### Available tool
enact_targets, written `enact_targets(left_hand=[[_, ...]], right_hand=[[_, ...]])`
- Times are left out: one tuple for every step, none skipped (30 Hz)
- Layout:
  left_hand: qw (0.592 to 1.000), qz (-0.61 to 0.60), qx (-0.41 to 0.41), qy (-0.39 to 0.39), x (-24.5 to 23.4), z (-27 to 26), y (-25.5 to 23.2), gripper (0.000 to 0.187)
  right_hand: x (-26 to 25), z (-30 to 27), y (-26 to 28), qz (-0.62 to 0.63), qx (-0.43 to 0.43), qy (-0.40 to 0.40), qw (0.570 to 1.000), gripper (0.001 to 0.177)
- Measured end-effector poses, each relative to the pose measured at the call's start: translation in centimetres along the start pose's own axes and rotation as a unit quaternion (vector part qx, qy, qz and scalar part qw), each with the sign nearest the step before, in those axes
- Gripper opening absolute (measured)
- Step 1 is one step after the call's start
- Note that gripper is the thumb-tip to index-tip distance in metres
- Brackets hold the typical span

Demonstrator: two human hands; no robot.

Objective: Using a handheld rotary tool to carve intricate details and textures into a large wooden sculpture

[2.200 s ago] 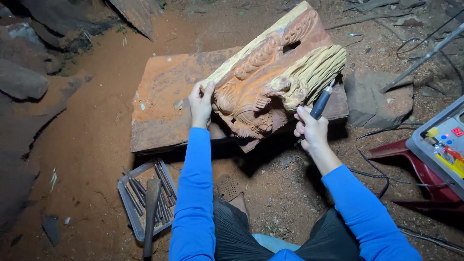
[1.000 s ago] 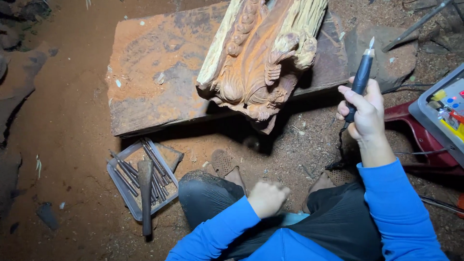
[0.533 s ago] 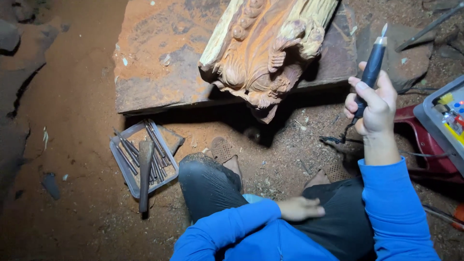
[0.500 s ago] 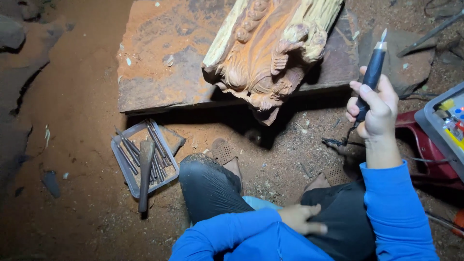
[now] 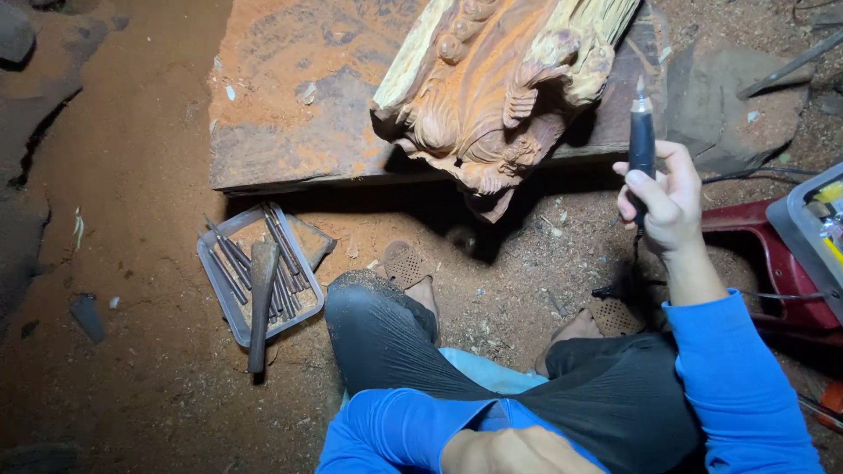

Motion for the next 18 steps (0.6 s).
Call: enact_targets(left_hand=[[1.0, -0.005, -0.002, -0.001, -0.1, -0.2, 0.3, 0.047], [1.0, 0.003, 0.008, -0.009, 0.0, -0.4, 0.6, 0.048], [1.0, 0.012, 0.017, -0.018, 0.2, -0.6, 1.0, 0.048], [1.0, 0.003, 0.017, -0.022, 0.3, -0.8, 1.5, 0.048], [0.999, 0.011, 0.027, -0.03, 0.5, -1.0, 1.9, 0.049], [0.998, 0.028, 0.038, -0.033, 0.2, -0.9, 2.1, 0.05], [0.998, 0.027, 0.04, -0.033, 0.0, -0.7, 2.2, 0.05], [0.997, 0.045, 0.051, -0.036, -0.2, -0.6, 2.2, 0.05], [0.995, 0.063, 0.062, -0.04, -0.3, -0.5, 2.2, 0.051], [0.995, 0.064, 0.064, -0.041, -1.4, 0.5, 1.9, 0.051], [0.966, 0.126, -0.004, -0.226, -3.8, 1.3, 2.0, 0.037], [0.895, 0.182, -0.071, -0.402, -6.1, 1.5, 1.9, 0.022], [0.894, 0.183, -0.068, -0.403, -8.9, 1.4, 4.6, 0.022], [0.855, 0.095, -0.08, -0.504, -12.3, 0.6, 7.5, 0.027], [0.799, 0.003, -0.091, -0.595, -15.6, -0.4, 10.6, 0.04], [0.799, 0.002, -0.089, -0.595, -16.8, -0.2, 10.6, 0.04], [0.785, 0.019, -0.087, -0.613, -18.2, -0.2, 10.6, 0.045], [0.769, 0.034, -0.088, -0.632, -19.3, -0.2, 10.7, 0.052]], right_hand=[[0.3, 0.1, 0.0, -0.001, 0.005, -0.002, 1.0, 0.036], [0.6, -0.2, 0.1, 0.0, 0.0, 0.008, 1.0, 0.035], [1.0, -0.4, 0.1, 0.001, -0.006, 0.019, 1.0, 0.035], [1.2, -0.9, -0.1, -0.002, 0.004, 0.019, 1.0, 0.035], [1.6, -1.4, -0.1, -0.025, 0.008, 0.034, 0.999, 0.035], [2.1, -1.0, 0.1, -0.048, 0.003, 0.05, 0.998, 0.035], [1.8, -1.2, -0.6, -0.051, 0.003, 0.051, 0.997, 0.035], [1.7, -1.4, -1.2, -0.114, -0.015, 0.077, 0.99, 0.038], [1.7, -1.6, -1.9, -0.177, -0.032, 0.103, 0.978, 0.041], [2.2, -1.8, -1.7, -0.177, -0.034, 0.105, 0.978, 0.041], [2.8, -2.0, -1.5, -0.185, -0.046, 0.117, 0.975, 0.047], [3.4, -2.1, -1.2, -0.193, -0.06, 0.13, 0.971, 0.053], [3.7, -2.1, -1.4, -0.193, -0.062, 0.133, 0.97, 0.053], [4.0, -2.1, -1.3, -0.161, -0.088, 0.125, 0.975, 0.057], [4.2, -2.0, -1.3, -0.129, -0.112, 0.118, 0.978, 0.063], [5.1, -2.0, -0.8, -0.13, -0.113, 0.119, 0.978, 0.063], [5.9, -2.0, -0.3, -0.149, -0.127, 0.12, 0.973, 0.062], [6.7, -2.2, 0.2, -0.167, -0.139, 0.12, 0.969, 0.061]])
Point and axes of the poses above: each hand's wrist, its own z-axis towards the middle knuckle, its own x-axis out of the palm, y = z × x, the point moved 4 cm from there along z, towards the middle knuckle, and after that the axes turned 10 degrees about -x, right-handed, at the moved point
